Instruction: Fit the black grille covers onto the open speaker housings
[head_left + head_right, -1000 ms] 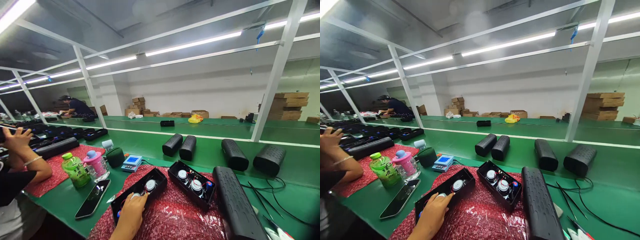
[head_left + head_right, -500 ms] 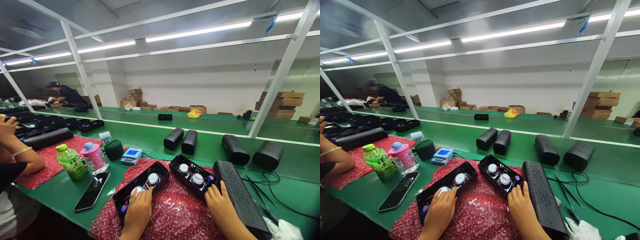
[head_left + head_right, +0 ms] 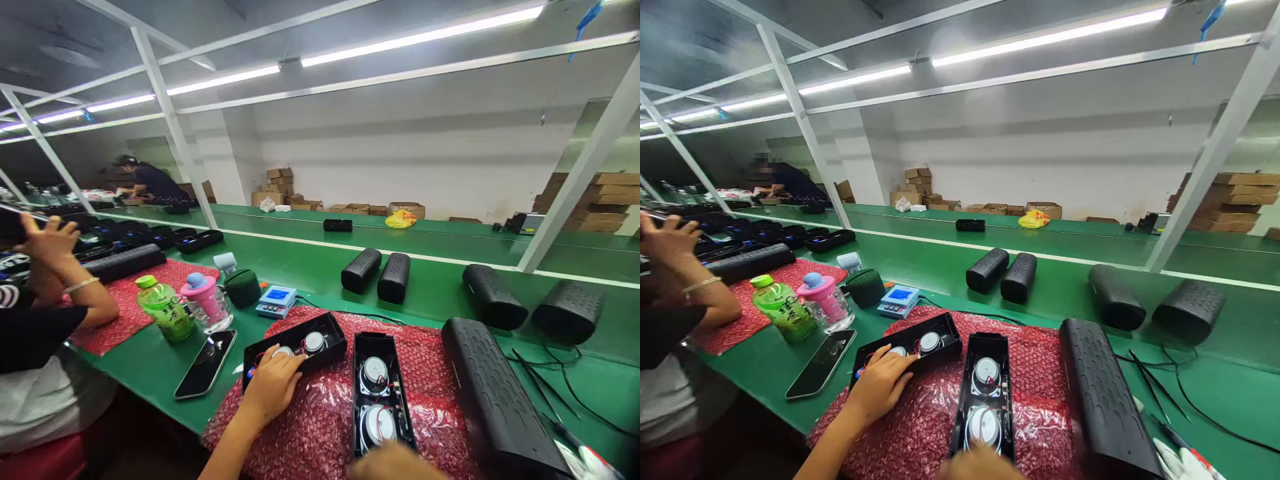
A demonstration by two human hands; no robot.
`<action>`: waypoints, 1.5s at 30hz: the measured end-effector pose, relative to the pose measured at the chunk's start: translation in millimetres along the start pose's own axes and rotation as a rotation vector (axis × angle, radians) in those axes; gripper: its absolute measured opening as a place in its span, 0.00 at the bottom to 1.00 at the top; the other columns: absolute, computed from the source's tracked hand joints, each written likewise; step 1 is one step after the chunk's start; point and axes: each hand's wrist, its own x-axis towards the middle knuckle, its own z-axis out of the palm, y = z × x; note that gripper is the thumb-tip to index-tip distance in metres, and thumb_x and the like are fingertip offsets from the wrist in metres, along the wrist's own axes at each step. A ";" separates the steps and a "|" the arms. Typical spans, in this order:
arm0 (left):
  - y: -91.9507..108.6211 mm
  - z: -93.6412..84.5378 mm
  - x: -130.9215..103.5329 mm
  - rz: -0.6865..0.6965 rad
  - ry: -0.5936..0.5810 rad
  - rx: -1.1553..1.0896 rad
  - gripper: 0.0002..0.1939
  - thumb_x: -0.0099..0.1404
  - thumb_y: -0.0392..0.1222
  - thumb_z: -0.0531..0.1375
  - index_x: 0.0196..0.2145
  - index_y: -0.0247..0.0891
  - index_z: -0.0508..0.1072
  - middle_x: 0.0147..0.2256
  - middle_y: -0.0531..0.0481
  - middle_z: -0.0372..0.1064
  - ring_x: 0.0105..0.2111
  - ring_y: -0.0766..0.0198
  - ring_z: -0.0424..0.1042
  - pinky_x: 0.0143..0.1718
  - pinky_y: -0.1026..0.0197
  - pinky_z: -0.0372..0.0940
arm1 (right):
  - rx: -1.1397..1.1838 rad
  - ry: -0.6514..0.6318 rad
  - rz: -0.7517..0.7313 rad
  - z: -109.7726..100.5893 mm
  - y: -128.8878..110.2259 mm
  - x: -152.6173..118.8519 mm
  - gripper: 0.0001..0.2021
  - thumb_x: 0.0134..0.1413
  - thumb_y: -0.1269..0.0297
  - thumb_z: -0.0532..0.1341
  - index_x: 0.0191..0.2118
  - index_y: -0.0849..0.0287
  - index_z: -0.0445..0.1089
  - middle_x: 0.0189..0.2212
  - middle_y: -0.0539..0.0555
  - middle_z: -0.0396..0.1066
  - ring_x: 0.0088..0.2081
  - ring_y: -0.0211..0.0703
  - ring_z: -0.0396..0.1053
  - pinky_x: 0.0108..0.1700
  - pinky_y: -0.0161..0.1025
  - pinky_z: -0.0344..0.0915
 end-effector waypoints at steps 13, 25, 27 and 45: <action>57.6 20.2 14.8 -0.366 0.139 0.265 0.14 0.68 0.43 0.52 0.41 0.39 0.76 0.32 0.43 0.70 0.36 0.51 0.69 0.40 0.50 0.59 | -0.135 -0.195 0.021 -2.0 53.3 0.2 0.10 0.42 0.58 0.71 0.27 0.58 0.76 0.29 0.59 0.75 0.35 0.54 0.72 0.44 0.51 0.67; 50.6 31.8 21.2 -0.334 0.203 0.333 0.20 0.69 0.52 0.50 0.31 0.40 0.76 0.29 0.46 0.70 0.33 0.53 0.68 0.34 0.54 0.54 | -0.040 0.665 -0.002 43.4 10.0 -5.8 0.32 0.68 0.50 0.32 0.22 0.59 0.60 0.19 0.51 0.62 0.24 0.40 0.57 0.34 0.40 0.51; 45.6 31.2 25.4 -0.329 0.211 0.345 0.21 0.69 0.53 0.49 0.29 0.41 0.76 0.29 0.47 0.71 0.33 0.54 0.69 0.34 0.54 0.54 | -0.014 0.665 0.014 40.6 10.2 -0.3 0.32 0.68 0.50 0.31 0.20 0.59 0.57 0.17 0.51 0.59 0.23 0.40 0.54 0.30 0.40 0.45; 23.5 26.1 48.4 -0.336 0.223 0.462 0.27 0.67 0.58 0.49 0.21 0.39 0.75 0.24 0.46 0.72 0.27 0.56 0.68 0.25 0.58 0.42 | 0.073 0.732 0.059 33.9 11.8 29.3 0.24 0.64 0.62 0.42 0.18 0.59 0.59 0.17 0.52 0.58 0.23 0.41 0.50 0.30 0.42 0.40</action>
